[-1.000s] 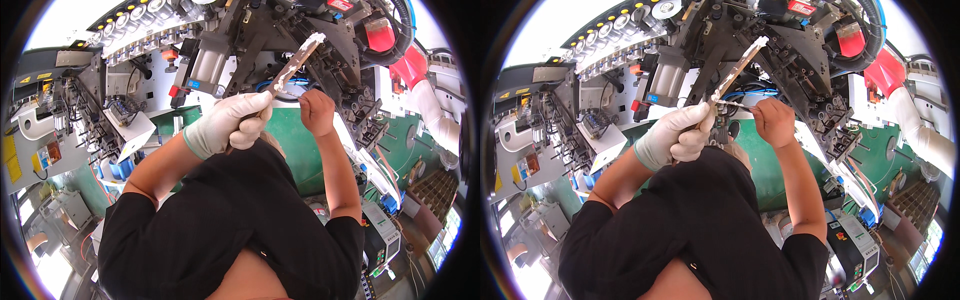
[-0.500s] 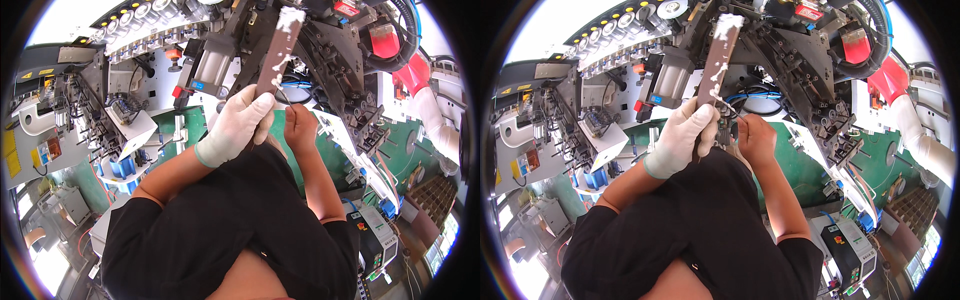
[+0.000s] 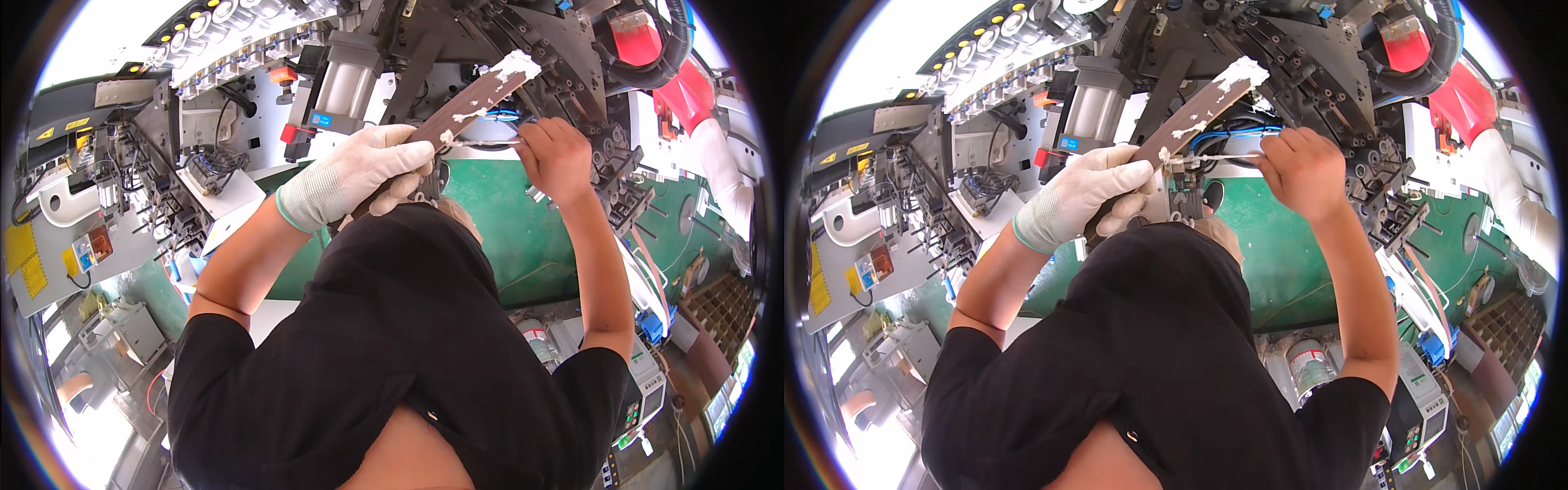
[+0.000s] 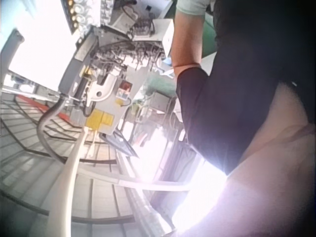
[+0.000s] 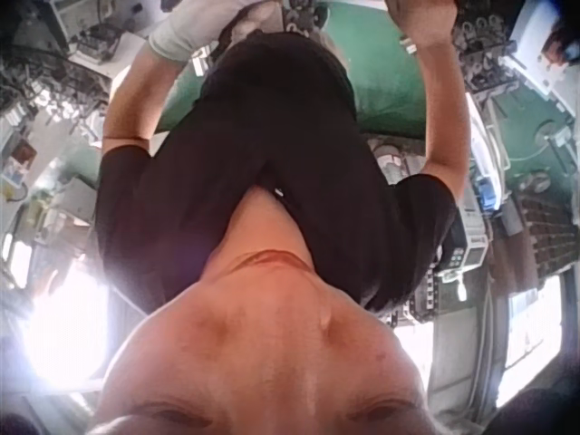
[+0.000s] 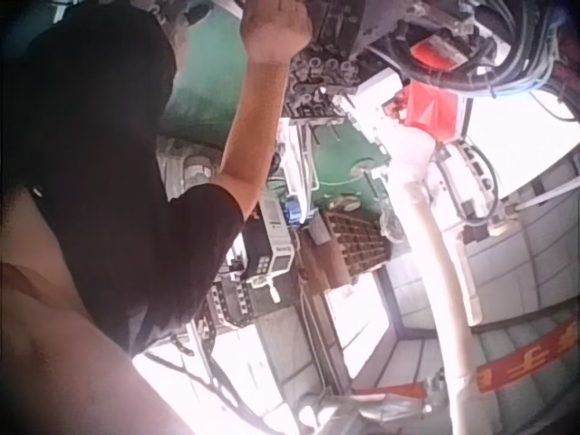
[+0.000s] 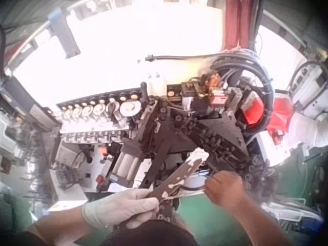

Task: The person applies a white substance with a small tool to a metal component of an industrial machine, using a piece of wood as a applicator or palette.

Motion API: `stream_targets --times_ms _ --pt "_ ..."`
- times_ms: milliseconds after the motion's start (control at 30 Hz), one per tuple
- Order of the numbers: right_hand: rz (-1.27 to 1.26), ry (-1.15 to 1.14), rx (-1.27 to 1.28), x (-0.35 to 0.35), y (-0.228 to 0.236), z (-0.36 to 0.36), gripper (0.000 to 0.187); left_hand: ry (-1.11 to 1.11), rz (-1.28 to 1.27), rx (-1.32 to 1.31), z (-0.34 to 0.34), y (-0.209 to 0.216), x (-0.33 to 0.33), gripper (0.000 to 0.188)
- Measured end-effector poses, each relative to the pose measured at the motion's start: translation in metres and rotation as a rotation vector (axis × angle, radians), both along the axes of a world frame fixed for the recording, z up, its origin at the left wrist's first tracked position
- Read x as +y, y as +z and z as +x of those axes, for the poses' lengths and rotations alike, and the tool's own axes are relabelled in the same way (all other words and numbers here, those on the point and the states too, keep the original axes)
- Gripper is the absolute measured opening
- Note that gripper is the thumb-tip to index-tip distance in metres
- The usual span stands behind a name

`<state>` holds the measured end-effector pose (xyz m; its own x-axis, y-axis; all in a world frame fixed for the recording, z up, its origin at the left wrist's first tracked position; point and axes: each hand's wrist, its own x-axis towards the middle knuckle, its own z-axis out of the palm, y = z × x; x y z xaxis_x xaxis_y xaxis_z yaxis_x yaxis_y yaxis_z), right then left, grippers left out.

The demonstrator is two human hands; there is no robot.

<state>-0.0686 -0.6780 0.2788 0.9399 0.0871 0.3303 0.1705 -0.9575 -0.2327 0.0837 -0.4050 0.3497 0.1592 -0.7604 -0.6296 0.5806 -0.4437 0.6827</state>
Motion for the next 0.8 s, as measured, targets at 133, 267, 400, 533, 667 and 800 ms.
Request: stream_targets --times_ms 133,267,400,533,667,800 --pt "0.109 -0.020 0.078 0.012 0.017 -0.007 0.031 0.045 0.051 -0.094 -0.002 0.004 -0.004 0.035" --pt "0.297 -0.005 0.122 0.015 0.020 -0.011 0.035 0.023 0.055 -0.202 -0.004 0.002 -0.002 0.038" --pt "0.282 0.042 0.234 0.009 0.027 -0.012 0.035 0.065 0.060 -0.284 -0.011 0.001 -0.002 0.037" --pt "0.150 0.057 0.144 0.000 0.023 -0.010 0.038 0.086 0.030 -0.344 -0.015 -0.002 -0.004 0.037" --pt "-0.077 0.026 0.020 -0.009 0.020 -0.004 0.040 0.069 0.058 -0.689 -0.012 -0.024 -0.009 0.036" --pt "-0.275 -0.087 0.120 -0.013 0.028 -0.004 0.040 0.118 0.151 -0.835 -0.005 -0.030 -0.012 0.032"
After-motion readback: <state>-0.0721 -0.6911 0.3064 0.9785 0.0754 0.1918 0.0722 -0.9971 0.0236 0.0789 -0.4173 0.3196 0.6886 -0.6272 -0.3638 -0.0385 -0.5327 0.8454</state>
